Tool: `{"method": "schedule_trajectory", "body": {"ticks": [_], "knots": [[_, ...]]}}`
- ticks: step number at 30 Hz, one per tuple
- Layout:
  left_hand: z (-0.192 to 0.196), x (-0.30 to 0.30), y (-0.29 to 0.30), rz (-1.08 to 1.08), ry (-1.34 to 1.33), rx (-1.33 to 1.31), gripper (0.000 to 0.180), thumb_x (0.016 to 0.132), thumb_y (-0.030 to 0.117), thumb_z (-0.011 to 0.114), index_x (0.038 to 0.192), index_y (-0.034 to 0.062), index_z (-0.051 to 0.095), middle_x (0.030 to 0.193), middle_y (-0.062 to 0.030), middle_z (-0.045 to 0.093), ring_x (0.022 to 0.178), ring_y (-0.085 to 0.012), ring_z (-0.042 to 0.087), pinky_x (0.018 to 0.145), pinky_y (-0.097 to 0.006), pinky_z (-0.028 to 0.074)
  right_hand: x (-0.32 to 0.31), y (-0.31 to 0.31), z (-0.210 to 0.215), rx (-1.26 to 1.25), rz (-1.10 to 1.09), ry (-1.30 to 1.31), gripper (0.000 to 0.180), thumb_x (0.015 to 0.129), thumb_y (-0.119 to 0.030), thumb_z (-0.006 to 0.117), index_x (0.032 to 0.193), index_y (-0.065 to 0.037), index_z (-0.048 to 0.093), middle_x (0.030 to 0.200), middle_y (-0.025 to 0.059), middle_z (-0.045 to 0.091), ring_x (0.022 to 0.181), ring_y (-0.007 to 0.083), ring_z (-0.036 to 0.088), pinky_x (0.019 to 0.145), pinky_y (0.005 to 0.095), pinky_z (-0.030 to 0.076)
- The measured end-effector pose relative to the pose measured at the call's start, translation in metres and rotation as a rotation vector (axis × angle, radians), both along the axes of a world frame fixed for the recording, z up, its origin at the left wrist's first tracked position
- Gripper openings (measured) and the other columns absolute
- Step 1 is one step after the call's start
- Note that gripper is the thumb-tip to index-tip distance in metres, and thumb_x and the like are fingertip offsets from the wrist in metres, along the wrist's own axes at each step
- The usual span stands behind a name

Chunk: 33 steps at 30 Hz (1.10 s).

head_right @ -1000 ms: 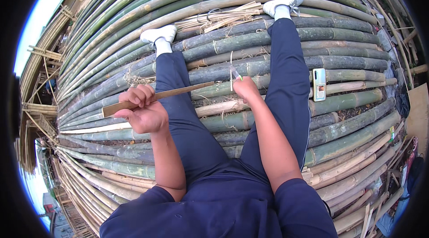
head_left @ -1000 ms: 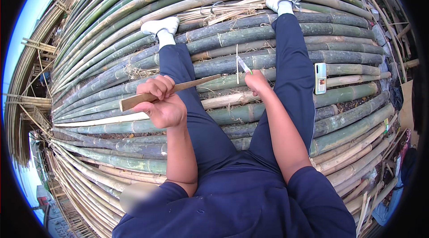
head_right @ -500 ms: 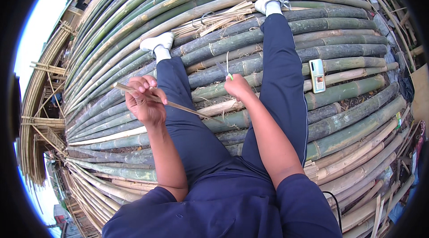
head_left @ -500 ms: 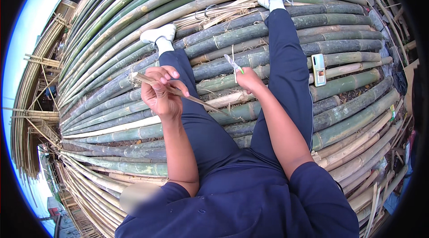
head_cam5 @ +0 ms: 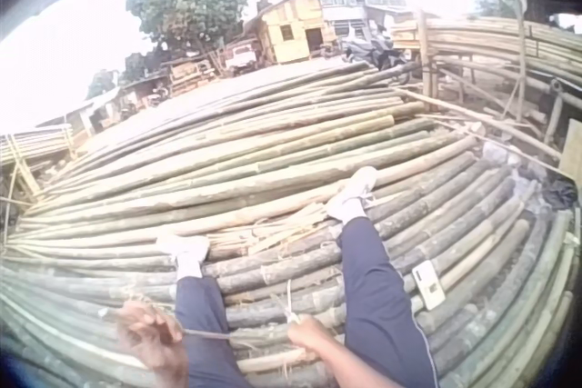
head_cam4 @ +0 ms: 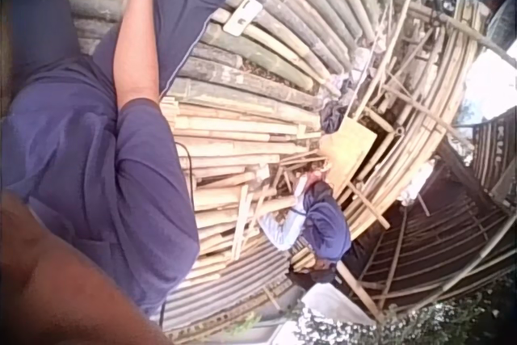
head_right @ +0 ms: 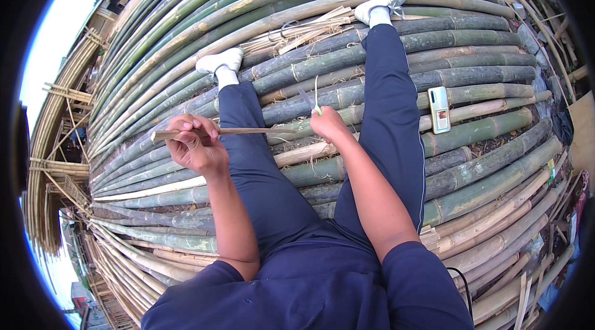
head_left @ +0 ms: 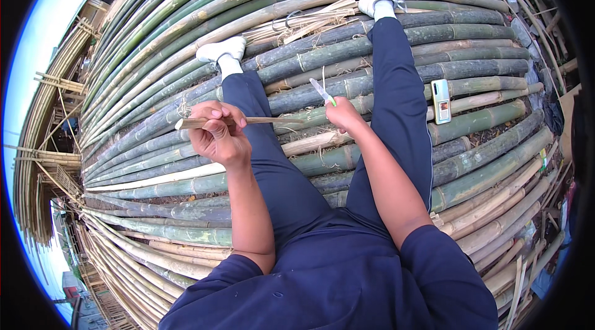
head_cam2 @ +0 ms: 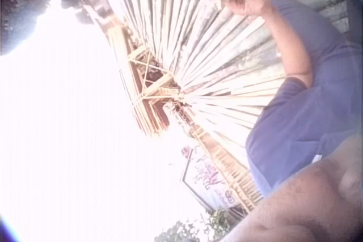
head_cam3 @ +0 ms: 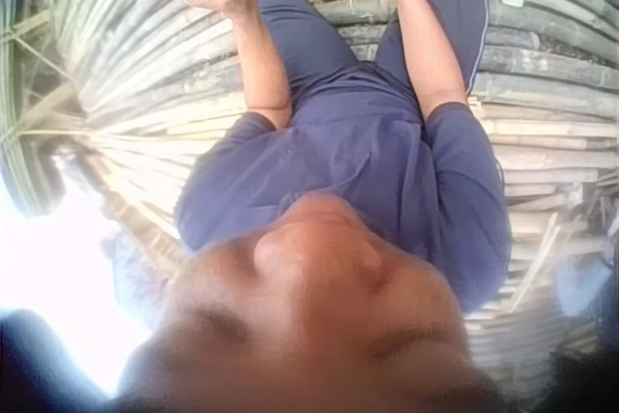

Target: Shaving a thin strip of bamboo using a knife while sitting on a pile of bamboo poles.

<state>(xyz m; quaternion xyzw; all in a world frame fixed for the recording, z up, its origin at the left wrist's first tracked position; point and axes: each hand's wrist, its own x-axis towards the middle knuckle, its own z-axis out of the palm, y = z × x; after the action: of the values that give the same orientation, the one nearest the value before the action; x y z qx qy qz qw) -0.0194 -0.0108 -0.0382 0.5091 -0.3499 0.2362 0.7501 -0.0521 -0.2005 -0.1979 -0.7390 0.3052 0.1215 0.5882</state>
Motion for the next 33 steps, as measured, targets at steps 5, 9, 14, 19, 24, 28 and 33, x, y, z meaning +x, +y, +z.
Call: {"method": "schedule_trajectory", "body": {"ticks": [5,9,14,19,24,28,33], "knots": [[-0.013,0.007,-0.004,-0.124,0.032,-0.039,0.028,0.091,0.026,0.061,0.089,0.0014,0.048,0.085,-0.008,0.044,0.066,-0.0154,0.046,0.049,-0.025,0.038,-0.001,0.006,-0.001,-0.008,-0.005,-0.03,0.038,0.098,-0.029,0.035,0.105,0.003,0.053,0.071,0.0138,0.059,0.048,0.0235,0.056,0.045,0.0377,0.044],[-0.002,0.004,-0.006,-0.266,0.139,0.116,0.017,0.093,0.016,0.058,0.09,0.0016,0.049,0.102,-0.0105,0.044,0.083,-0.016,0.046,0.058,-0.03,0.042,-0.009,0.025,0.019,0.091,0.108,-0.162,0.027,0.097,-0.019,0.037,0.096,0.003,0.052,0.07,0.0166,0.058,0.053,0.0293,0.058,0.052,0.0421,0.046],[0.009,-0.002,-0.005,-0.508,0.282,0.324,0.019,0.094,0.02,0.055,0.09,0.0046,0.045,0.08,-0.0078,0.048,0.07,-0.0159,0.043,0.063,-0.03,0.036,-0.027,0.059,0.071,-0.062,0.149,-0.615,0.019,0.093,-0.012,0.044,0.09,0.005,0.054,0.073,0.0249,0.059,0.066,0.0435,0.058,0.063,0.0481,0.045],[0.003,-0.009,-0.009,-0.398,0.211,0.24,0.066,0.08,0.074,0.047,0.069,0.0109,0.032,0.061,0.0002,0.031,0.056,-0.012,0.024,0.054,-0.03,0.023,-0.044,0.082,0.113,-0.028,0.046,-0.761,0.019,0.093,-0.009,0.043,0.087,0.003,0.056,0.065,0.0212,0.056,0.06,0.0375,0.057,0.058,0.042,0.043],[-0.005,-0.014,-0.014,-0.407,0.269,0.037,0.076,0.078,0.084,0.025,0.061,0.0097,0.03,0.053,0.0007,0.026,0.05,-0.0114,0.022,0.049,-0.029,0.022,-0.048,0.088,0.114,-0.071,0.037,-0.73,0.018,0.092,-0.008,0.044,0.081,0.004,0.051,0.065,0.0233,0.056,0.063,0.0429,0.057,0.059,0.0459,0.043],[-0.01,-0.018,-0.011,-0.316,0.255,-0.011,0.069,0.086,0.075,0.025,0.061,0.0103,0.029,0.051,0.0013,0.025,0.047,-0.0103,0.019,0.045,-0.027,0.018,-0.049,0.1,0.112,-0.194,0.154,-0.614,0.018,0.092,-0.01,0.046,0.085,0.007,0.047,0.066,0.0302,0.056,0.068,0.0474,0.059,0.064,0.0532,0.046],[-0.013,-0.018,-0.005,-0.192,0.212,-0.107,0.063,0.09,0.068,0.029,0.062,0.0112,0.03,0.049,0.0029,0.024,0.044,-0.0093,0.017,0.042,-0.026,0.016,-0.022,0.104,0.012,-0.327,0.206,-0.421,0.014,0.089,-0.006,0.047,0.087,0.008,0.047,0.073,0.0316,0.06,0.075,0.0458,0.063,0.068,0.0508,0.051]]}}
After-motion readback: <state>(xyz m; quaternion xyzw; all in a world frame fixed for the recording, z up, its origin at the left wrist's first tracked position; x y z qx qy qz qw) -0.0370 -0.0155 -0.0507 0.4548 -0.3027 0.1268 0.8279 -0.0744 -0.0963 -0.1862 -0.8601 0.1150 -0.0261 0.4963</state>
